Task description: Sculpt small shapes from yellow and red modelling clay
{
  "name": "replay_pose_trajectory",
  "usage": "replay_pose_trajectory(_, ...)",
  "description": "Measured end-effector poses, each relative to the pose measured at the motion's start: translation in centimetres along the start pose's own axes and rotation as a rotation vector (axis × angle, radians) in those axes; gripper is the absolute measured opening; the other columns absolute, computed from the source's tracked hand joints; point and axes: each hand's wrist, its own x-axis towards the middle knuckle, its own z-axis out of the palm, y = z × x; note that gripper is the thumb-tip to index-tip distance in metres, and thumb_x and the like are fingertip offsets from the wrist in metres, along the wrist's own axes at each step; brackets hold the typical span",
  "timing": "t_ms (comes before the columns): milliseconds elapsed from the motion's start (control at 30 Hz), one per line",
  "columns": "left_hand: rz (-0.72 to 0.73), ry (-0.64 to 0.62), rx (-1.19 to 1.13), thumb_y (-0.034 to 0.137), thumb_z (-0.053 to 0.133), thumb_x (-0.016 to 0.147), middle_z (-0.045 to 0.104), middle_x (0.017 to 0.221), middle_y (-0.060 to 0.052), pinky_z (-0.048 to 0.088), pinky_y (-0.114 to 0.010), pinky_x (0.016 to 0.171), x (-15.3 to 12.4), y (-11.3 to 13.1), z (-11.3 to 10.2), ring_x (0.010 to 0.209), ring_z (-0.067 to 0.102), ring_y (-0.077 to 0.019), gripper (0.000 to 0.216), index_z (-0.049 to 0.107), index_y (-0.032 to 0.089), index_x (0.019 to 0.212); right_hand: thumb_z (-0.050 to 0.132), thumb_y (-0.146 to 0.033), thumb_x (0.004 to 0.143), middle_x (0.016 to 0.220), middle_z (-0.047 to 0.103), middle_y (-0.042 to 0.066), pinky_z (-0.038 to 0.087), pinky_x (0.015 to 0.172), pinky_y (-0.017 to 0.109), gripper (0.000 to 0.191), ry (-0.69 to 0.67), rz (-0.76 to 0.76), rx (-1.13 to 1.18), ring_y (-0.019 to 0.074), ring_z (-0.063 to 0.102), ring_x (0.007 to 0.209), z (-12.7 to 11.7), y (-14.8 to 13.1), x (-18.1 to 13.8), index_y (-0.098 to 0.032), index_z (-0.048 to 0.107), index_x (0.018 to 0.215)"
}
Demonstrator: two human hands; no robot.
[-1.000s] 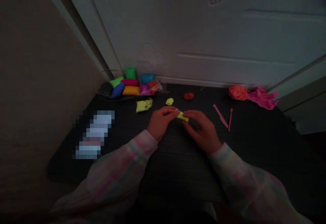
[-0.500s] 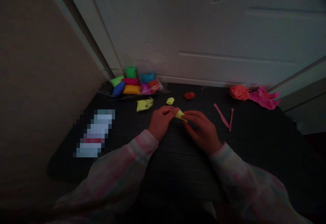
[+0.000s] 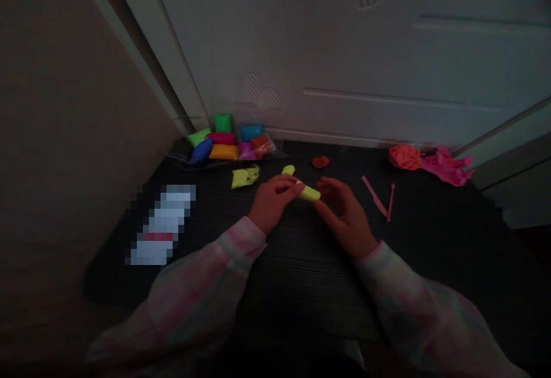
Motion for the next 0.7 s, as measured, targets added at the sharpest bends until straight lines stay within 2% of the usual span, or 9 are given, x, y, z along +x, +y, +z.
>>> replay_pose_trajectory(67, 0.027, -0.006, 0.028, 0.029, 0.061, 0.065, 0.060, 0.089, -0.002, 0.035, -0.035, 0.089, 0.02, -0.05, -0.01, 0.089, 0.054, -0.0163, 0.013, 0.065, 0.018, 0.059, 0.053, -0.027, 0.076, 0.092, 0.056, 0.005, 0.049, 0.072, 0.034, 0.029, 0.010, 0.067, -0.009, 0.0150, 0.057, 0.080, -0.01, 0.17, 0.05, -0.022, 0.047, 0.103)
replay_pose_trajectory(167, 0.025, 0.008, 0.032, 0.028, 0.061, 0.065, 0.060, 0.089, -0.003, 0.035, -0.035, 0.090, 0.06, -0.29, 0.09, 0.090, 0.054, -0.0163, 0.012, 0.065, 0.018, 0.059, 0.055, -0.028, 0.074, 0.082, 0.057, 0.003, 0.049, 0.069, 0.033, 0.019, 0.030, 0.048, -0.070, 0.0148, 0.056, 0.074, -0.05, 0.16, 0.18, -0.021, 0.053, 0.091)
replay_pose_trajectory(400, -0.011, -0.005, -0.047, 0.028, 0.061, 0.065, 0.060, 0.090, -0.003, 0.035, -0.035, 0.090, 0.01, -0.41, 0.22, 0.092, 0.053, -0.0161, 0.011, 0.067, 0.019, 0.067, 0.055, -0.026, 0.074, 0.087, 0.055, 0.004, 0.049, 0.069, 0.033, 0.018, 0.055, -0.030, -0.074, 0.0149, 0.055, 0.075, -0.03, 0.17, 0.21, -0.022, 0.053, 0.091)
replay_pose_trajectory(700, -0.040, 0.041, -0.046, 0.030, 0.060, 0.066, 0.061, 0.085, -0.002, 0.036, -0.033, 0.087, -0.14, -0.27, 0.42, 0.088, 0.054, -0.0160, 0.013, 0.066, 0.018, 0.064, 0.056, -0.022, 0.073, 0.088, 0.054, 0.004, 0.048, 0.072, 0.035, 0.017, 0.061, -0.090, -0.136, 0.0151, 0.054, 0.077, -0.15, -0.17, 0.31, -0.022, 0.054, 0.090)
